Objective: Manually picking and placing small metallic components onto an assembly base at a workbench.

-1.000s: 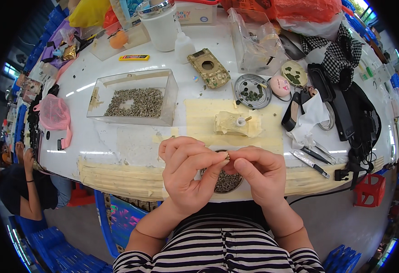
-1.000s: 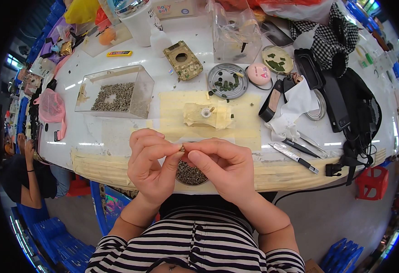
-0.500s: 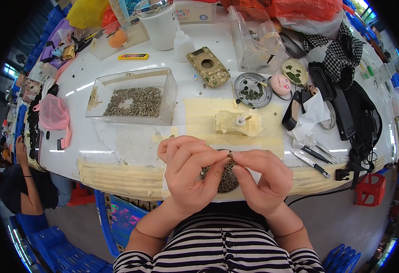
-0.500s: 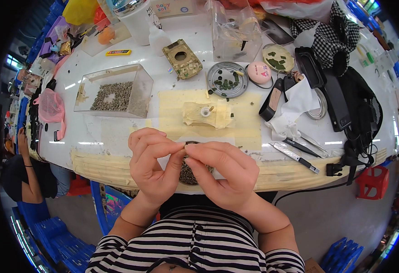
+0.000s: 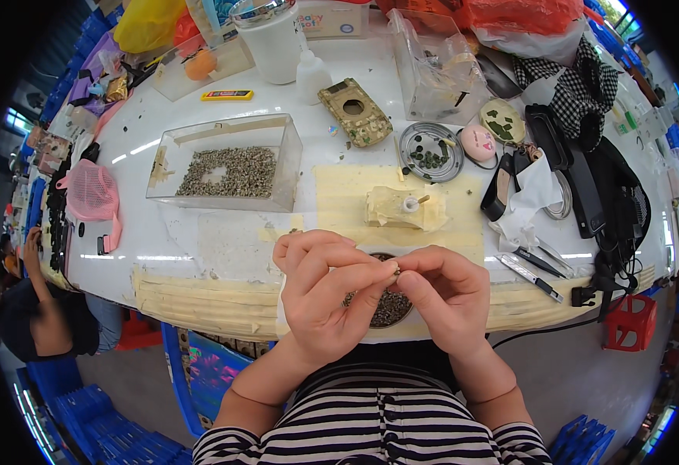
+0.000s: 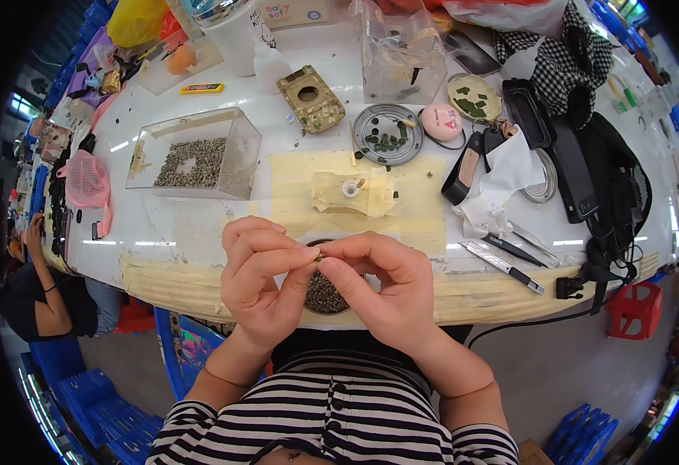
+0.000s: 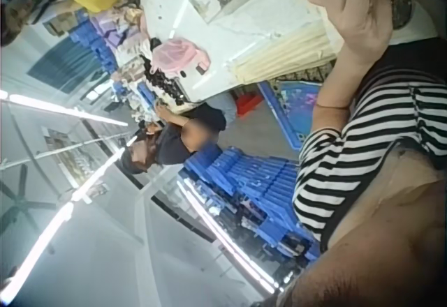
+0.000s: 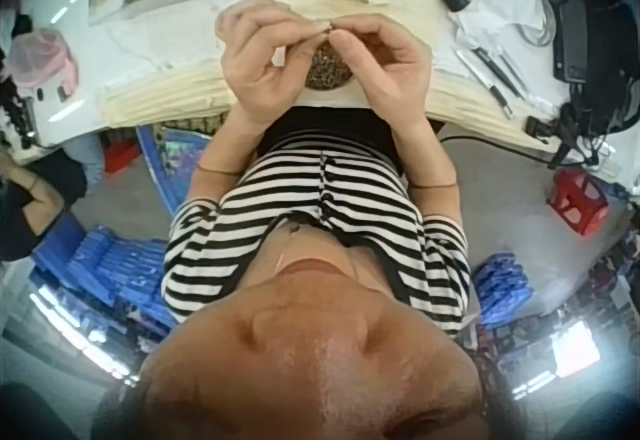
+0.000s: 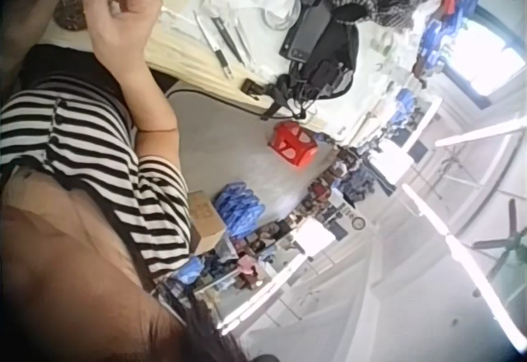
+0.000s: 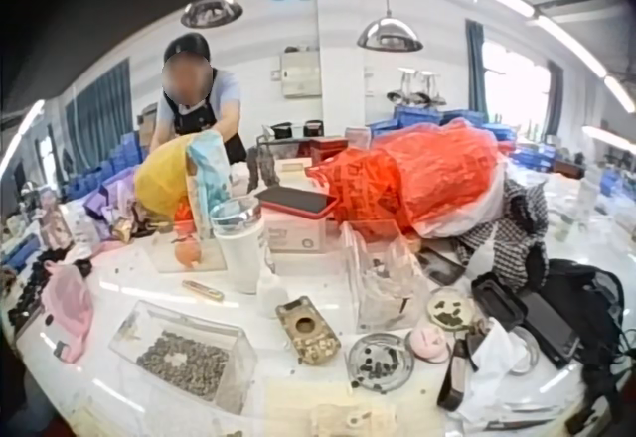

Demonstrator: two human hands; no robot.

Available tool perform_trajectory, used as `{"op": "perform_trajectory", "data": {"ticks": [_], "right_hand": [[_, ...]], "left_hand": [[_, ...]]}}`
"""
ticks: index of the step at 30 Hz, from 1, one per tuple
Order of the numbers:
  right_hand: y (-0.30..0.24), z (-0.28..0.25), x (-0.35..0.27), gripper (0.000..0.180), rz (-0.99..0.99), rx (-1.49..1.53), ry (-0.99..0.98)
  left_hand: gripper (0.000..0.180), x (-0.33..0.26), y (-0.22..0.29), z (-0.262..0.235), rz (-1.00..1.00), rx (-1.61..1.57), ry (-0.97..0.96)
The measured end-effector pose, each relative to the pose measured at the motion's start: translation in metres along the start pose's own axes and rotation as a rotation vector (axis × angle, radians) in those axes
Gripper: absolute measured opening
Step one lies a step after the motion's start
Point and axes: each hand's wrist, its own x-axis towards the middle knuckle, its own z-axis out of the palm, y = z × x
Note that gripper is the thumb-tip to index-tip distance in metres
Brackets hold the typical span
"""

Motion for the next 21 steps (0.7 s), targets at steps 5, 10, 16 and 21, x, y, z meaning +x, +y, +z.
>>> {"op": "perform_trajectory", "data": {"ticks": [5,10,16,21], "right_hand": [[-0.002,0.0023,0.0047,0.025,-0.53,-0.593,0.043],[-0.003,0.0049,0.0054,0.029,-0.679,-0.719,0.018],[0.0004,0.003,0.0036,0.028,-0.538,-0.608,0.025],[0.0009,-0.0017,0.003,0.021,-0.186,-0.245,-0.051]], "left_hand": [[0.02,-0.0016,0.0021,0.0018,-0.015,0.085,0.036],[0.019,-0.0005,0.0024,0.0017,-0.036,0.103,0.044],[0.02,-0.0016,-0.0016,0.0004,-0.05,0.026,0.043],[0.021,-0.0016,-0.0035,-0.0004,-0.049,-0.049,0.028]]}}
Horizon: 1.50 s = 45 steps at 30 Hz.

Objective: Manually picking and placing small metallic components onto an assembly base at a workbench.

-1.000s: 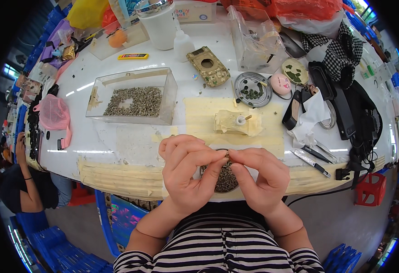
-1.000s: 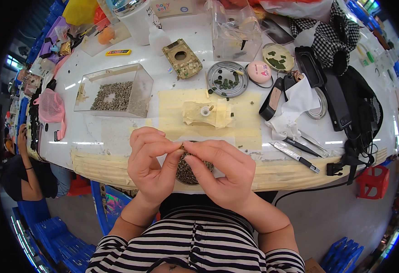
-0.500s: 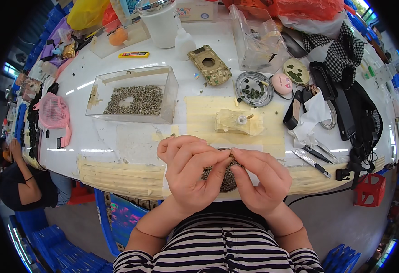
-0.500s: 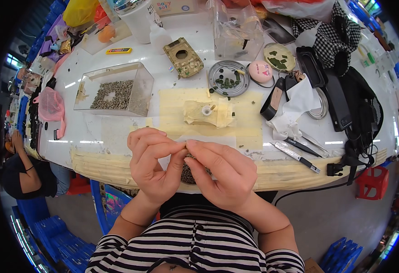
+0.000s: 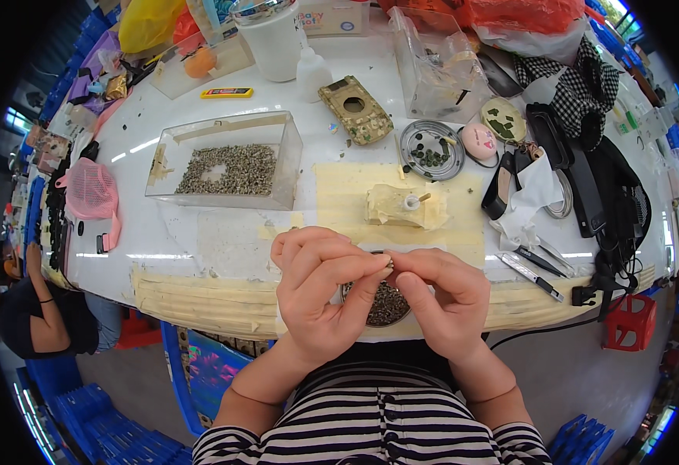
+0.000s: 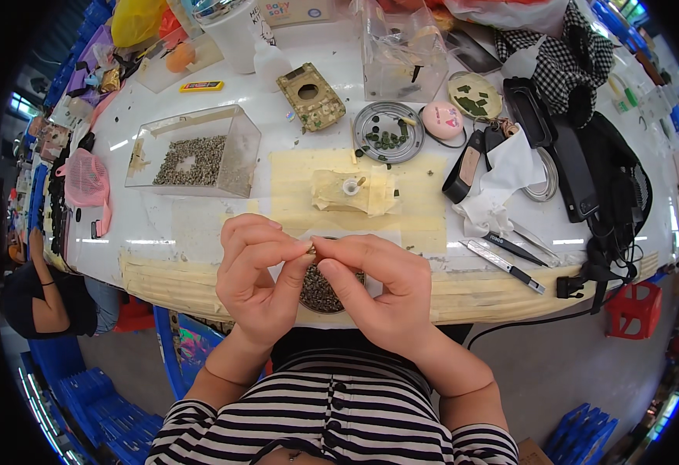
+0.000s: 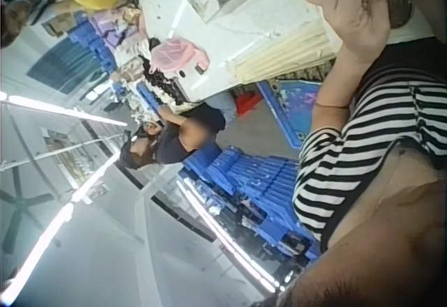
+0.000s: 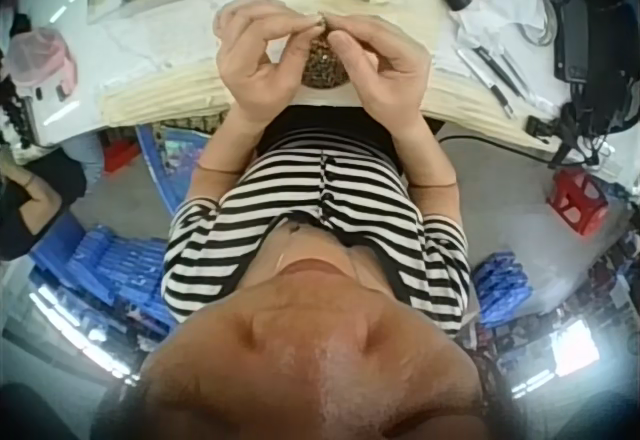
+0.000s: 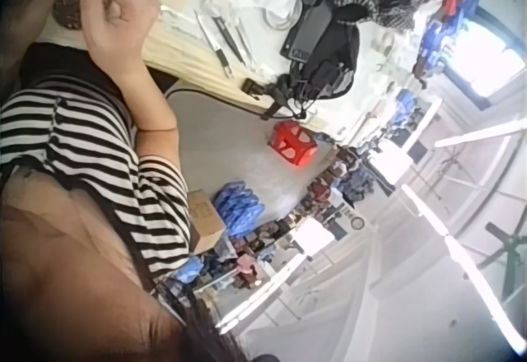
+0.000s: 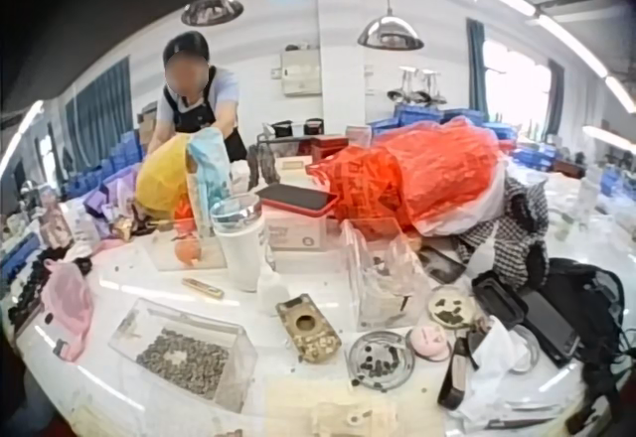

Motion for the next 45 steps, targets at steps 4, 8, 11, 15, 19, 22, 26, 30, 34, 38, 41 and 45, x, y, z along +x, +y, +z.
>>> {"op": "perform_trajectory", "data": {"ticks": [4,8,11,15,19,22,26,30,34,38,41,45], "right_hand": [[-0.0013,0.0012,-0.0041,0.015,0.279,0.364,0.015],[0.0018,-0.0017,-0.0048,0.015,0.121,0.159,0.047],[-0.0036,-0.0035,0.0022,0.021,-0.223,-0.181,0.04],[-0.0046,0.0015,0.0025,0.025,-0.311,-0.257,0.072],[-0.0007,0.0012,0.0016,0.023,-0.216,-0.205,0.074],[0.0021,-0.0009,0.0,0.021,-0.078,-0.08,0.032],[0.0001,0.0013,-0.0021,0.016,0.177,0.22,0.014],[0.0026,0.0009,-0.0038,0.014,0.177,0.244,0.033],[0.0005,-0.0006,0.0005,0.019,-0.176,-0.177,0.077],[-0.0036,0.0025,0.0014,0.024,-0.351,-0.33,0.092],[-0.0031,0.002,0.0019,0.022,-0.26,-0.257,0.094],[0.0018,0.0,0.0015,0.02,-0.182,-0.181,0.061]], "left_hand": [[0.021,0.0011,0.0008,-0.0001,0.016,-0.016,-0.022],[0.02,0.0003,0.003,0.0009,0.015,0.075,-0.004],[0.02,-0.0003,0.0037,0.0014,-0.003,0.1,-0.006],[0.02,0.0,0.0026,0.0015,-0.014,0.097,-0.008],[0.02,-0.0005,0.0007,0.0007,-0.036,0.019,-0.005],[0.02,-0.0008,-0.0001,0.0006,-0.016,-0.002,-0.001],[0.021,0.001,0.0004,-0.0002,0.016,-0.008,-0.032],[0.022,0.0005,0.0022,-0.0003,0.029,0.041,-0.027],[0.02,0.0004,0.0044,0.0021,0.031,0.105,0.0],[0.019,-0.0004,0.0024,0.0023,0.003,0.092,0.001],[0.019,-0.0003,0.0011,0.0017,-0.009,0.04,0.002],[0.019,0.0003,0.0018,0.0012,0.005,-0.005,0.002]]}}
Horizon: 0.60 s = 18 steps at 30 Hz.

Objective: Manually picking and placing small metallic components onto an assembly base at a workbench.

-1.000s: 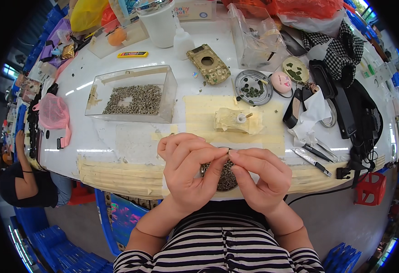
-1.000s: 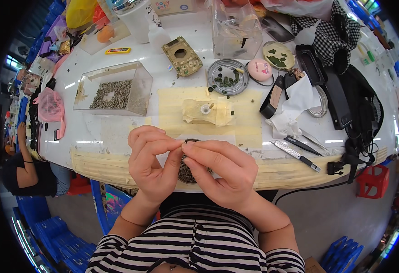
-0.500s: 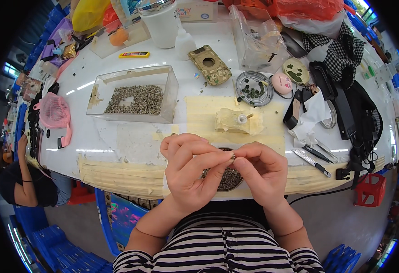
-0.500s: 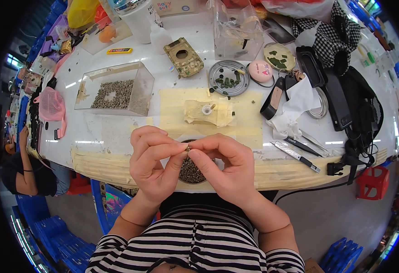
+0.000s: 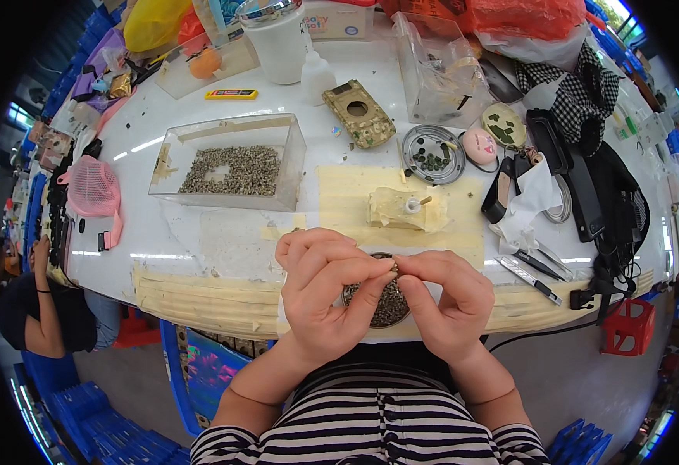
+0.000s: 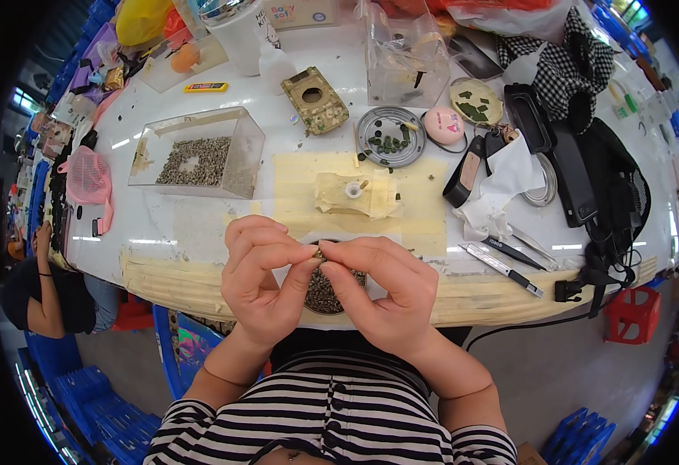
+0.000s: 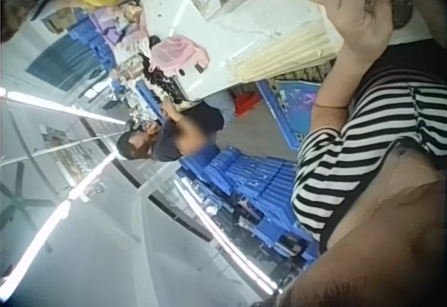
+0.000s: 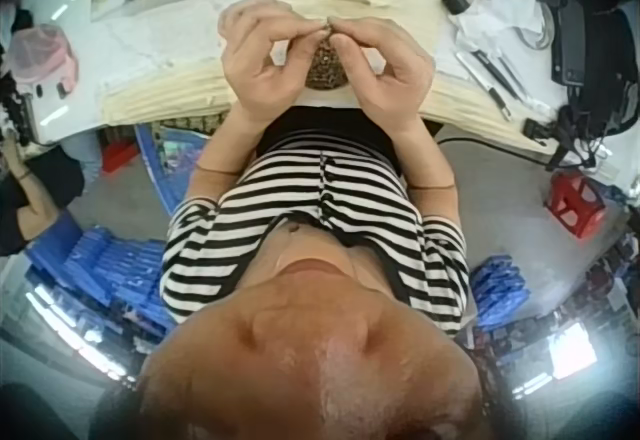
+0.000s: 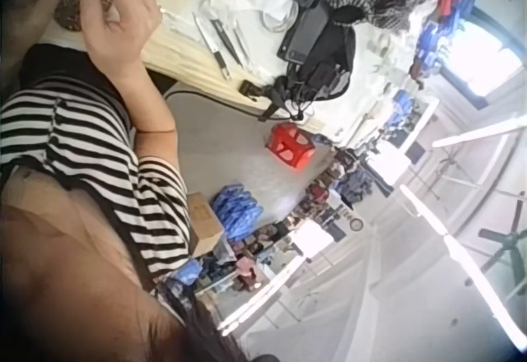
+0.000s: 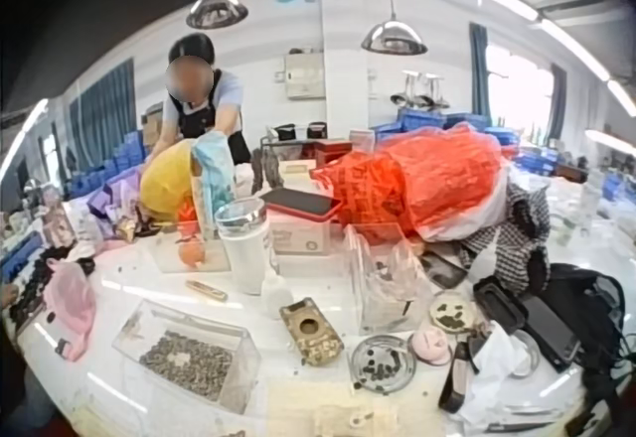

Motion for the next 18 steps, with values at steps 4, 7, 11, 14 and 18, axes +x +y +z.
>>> {"op": "perform_trajectory", "data": {"ticks": [4,7,11,14,18], "right_hand": [[0.001,-0.0018,-0.0026,0.017,0.181,0.164,-0.046],[0.0006,-0.002,-0.0024,0.016,0.166,0.155,-0.024],[-0.0003,0.001,-0.0004,0.018,-0.042,-0.021,0.046],[-0.0021,0.0009,-0.0016,0.022,-0.136,-0.088,0.058],[-0.0036,0.0014,0.0005,0.024,-0.169,-0.124,0.043]], "left_hand": [[0.019,0.0001,-0.0011,-0.0007,0.05,0.008,-0.021],[0.02,-0.0001,-0.0008,-0.0002,0.05,0.027,-0.019],[0.019,-0.0001,0.0018,0.0008,0.031,0.077,-0.003],[0.018,0.0,0.0018,0.0012,0.004,0.086,-0.003],[0.018,-0.0008,-0.0001,0.0008,-0.009,0.067,-0.004]]}}
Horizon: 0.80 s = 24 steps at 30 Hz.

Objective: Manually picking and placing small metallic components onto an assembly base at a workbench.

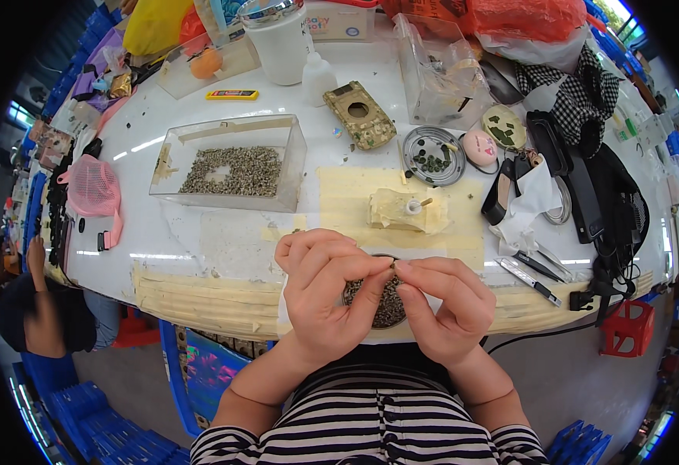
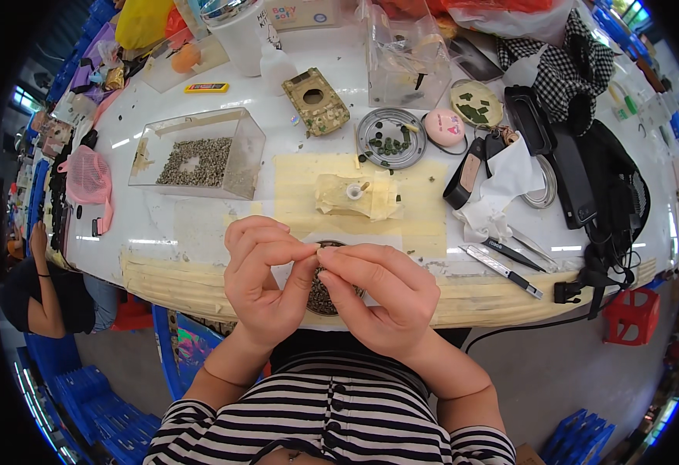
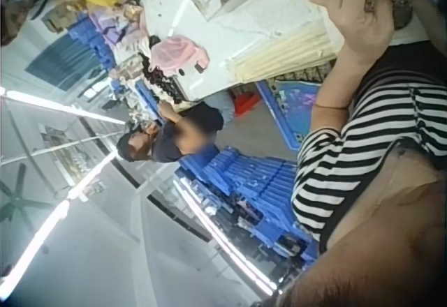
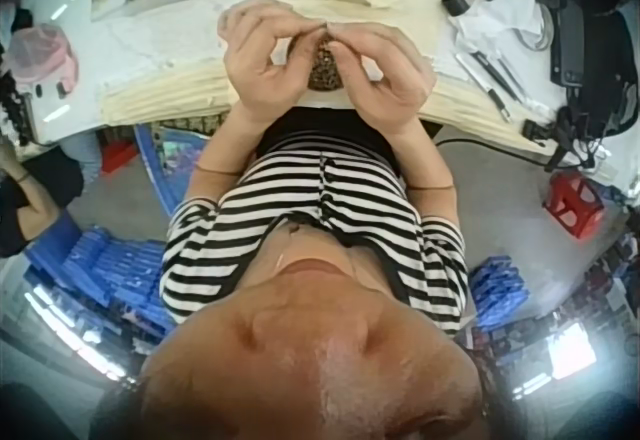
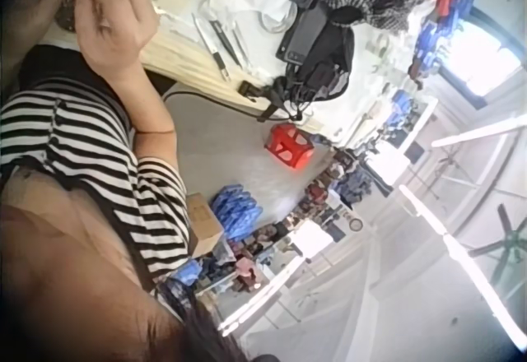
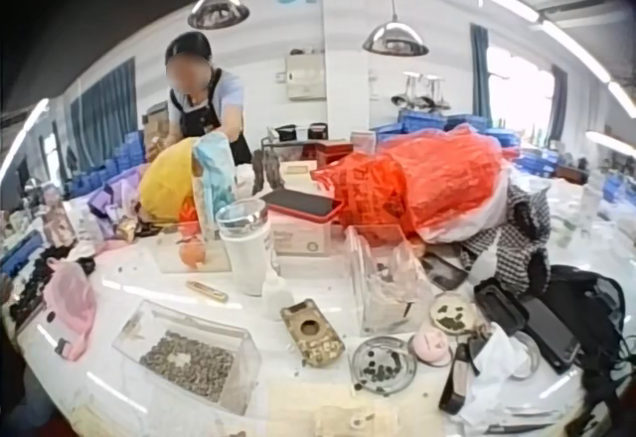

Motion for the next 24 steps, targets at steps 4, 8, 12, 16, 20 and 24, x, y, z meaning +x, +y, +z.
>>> {"op": "perform_trajectory", "data": {"ticks": [4,8,12,16,20,24], "right_hand": [[0.0008,-0.0002,-0.0005,0.023,0.074,0.046,-0.008],[0.0045,-0.0022,-0.0017,0.021,0.172,0.145,-0.047],[0.0054,-0.0032,-0.0039,0.017,0.361,0.336,-0.091],[0.0064,-0.0031,-0.0038,0.017,0.282,0.256,-0.037],[0.0013,-0.0029,-0.0018,0.019,0.085,0.077,0.004],[0.0026,-0.0008,-0.001,0.021,0.061,0.05,-0.003]], "left_hand": [[0.019,0.0004,-0.0002,-0.0008,-0.003,-0.048,0.003],[0.019,0.0008,0.0009,-0.0004,0.02,-0.068,0.001],[0.02,0.0015,-0.0002,-0.0017,0.056,-0.056,-0.019],[0.02,0.0016,0.0011,-0.001,0.054,-0.015,-0.018],[0.019,0.0011,0.003,0.0015,0.021,0.024,0.001],[0.018,0.0003,0.0003,0.0009,-0.003,-0.011,0.002]]}}
